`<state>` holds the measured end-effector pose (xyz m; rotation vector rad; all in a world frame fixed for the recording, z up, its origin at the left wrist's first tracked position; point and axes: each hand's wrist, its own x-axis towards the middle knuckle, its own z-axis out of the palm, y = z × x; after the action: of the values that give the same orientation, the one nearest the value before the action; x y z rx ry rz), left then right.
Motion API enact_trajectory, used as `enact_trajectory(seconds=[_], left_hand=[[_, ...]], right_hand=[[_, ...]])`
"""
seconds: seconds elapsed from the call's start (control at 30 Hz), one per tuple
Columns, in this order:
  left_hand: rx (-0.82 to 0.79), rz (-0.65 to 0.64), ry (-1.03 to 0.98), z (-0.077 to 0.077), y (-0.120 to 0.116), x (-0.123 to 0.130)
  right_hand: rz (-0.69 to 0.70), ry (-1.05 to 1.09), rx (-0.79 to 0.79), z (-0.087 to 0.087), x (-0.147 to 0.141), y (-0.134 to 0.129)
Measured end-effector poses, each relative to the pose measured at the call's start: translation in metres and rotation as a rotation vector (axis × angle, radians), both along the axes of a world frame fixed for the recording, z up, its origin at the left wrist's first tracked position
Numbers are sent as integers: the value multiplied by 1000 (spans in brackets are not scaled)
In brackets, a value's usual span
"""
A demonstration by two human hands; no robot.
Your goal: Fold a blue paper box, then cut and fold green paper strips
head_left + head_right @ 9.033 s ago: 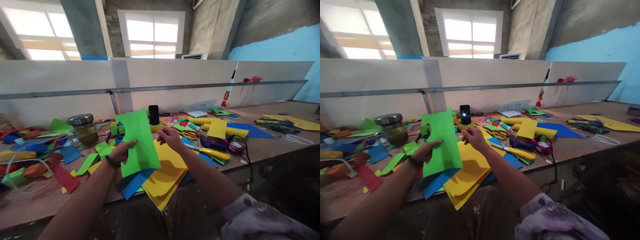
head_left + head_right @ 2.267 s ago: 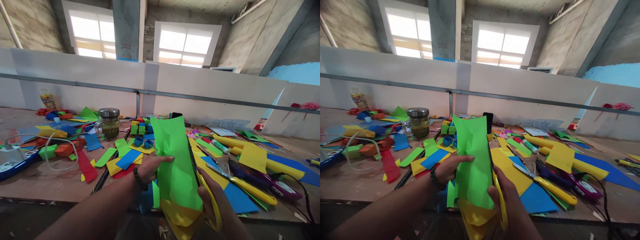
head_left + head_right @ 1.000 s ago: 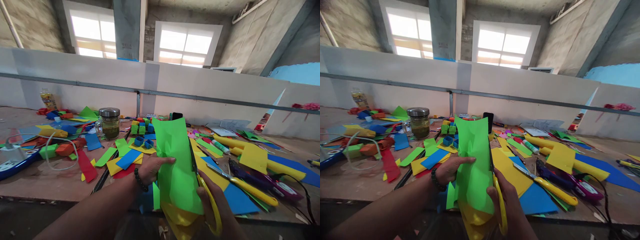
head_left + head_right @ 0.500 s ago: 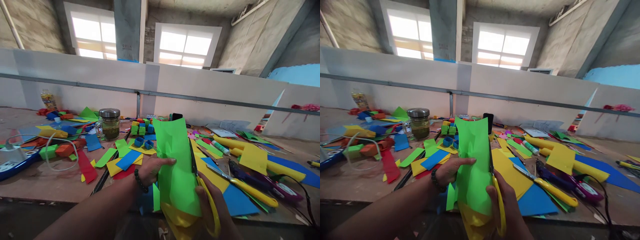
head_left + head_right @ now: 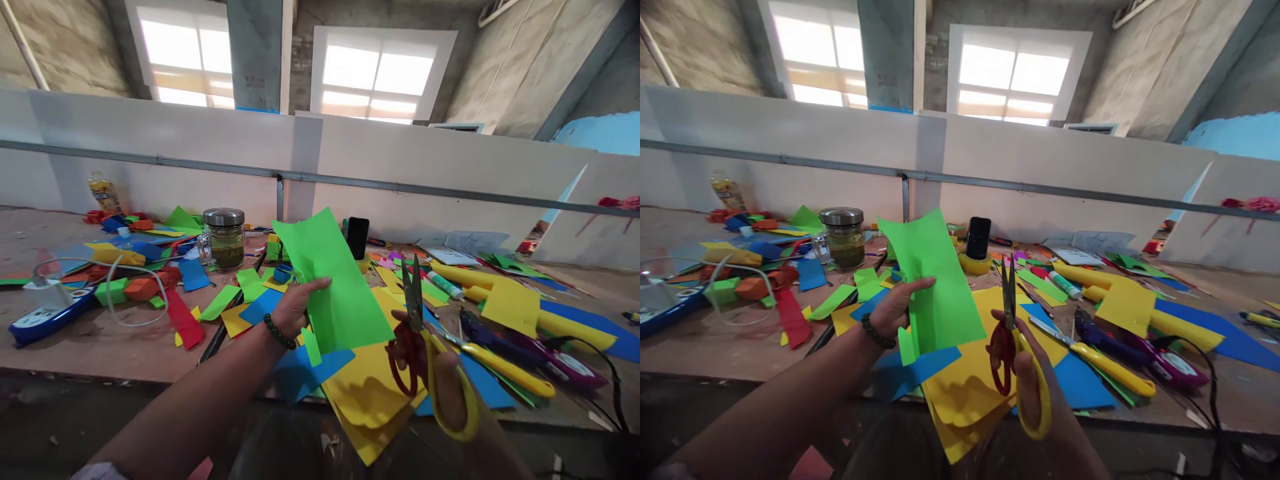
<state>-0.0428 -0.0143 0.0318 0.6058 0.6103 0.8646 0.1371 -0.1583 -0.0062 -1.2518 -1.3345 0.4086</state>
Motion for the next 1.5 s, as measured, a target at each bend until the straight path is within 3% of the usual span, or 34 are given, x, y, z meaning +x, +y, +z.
enact_trajectory(seconds=[0.1,0.2,0.33,0.47,0.8,0.9,1.0,1.07,1.17,1.33,1.5], left_hand=[[-37,40,29,2,1,0],[-20,47,73,1,-2,1],[14,4,114,2,-6,2],[-26,-41,97,4,-5,0],[23,37,7,-5,5,0],[65,96,-26,-6,7,-1],[93,124,-34,-5,10,-2],[111,136,-33,-7,11,-2],[136,144,-47,-9,13,-2],[211,169,-10,-13,14,-1],[272,195,46,-20,14,3]], right_hand=[[42,186,-57,4,-4,-3],[-47,278,-55,18,-15,-5],[-119,224,41,33,-21,-1],[-155,177,107,35,-10,7],[-237,115,125,43,9,10],[-397,-39,69,44,28,10],[-606,-453,-168,43,61,14],[-592,-694,-380,39,80,20],[-491,-830,-575,27,96,31],[-380,-850,-530,12,102,51],[-357,-748,-421,36,78,48]])
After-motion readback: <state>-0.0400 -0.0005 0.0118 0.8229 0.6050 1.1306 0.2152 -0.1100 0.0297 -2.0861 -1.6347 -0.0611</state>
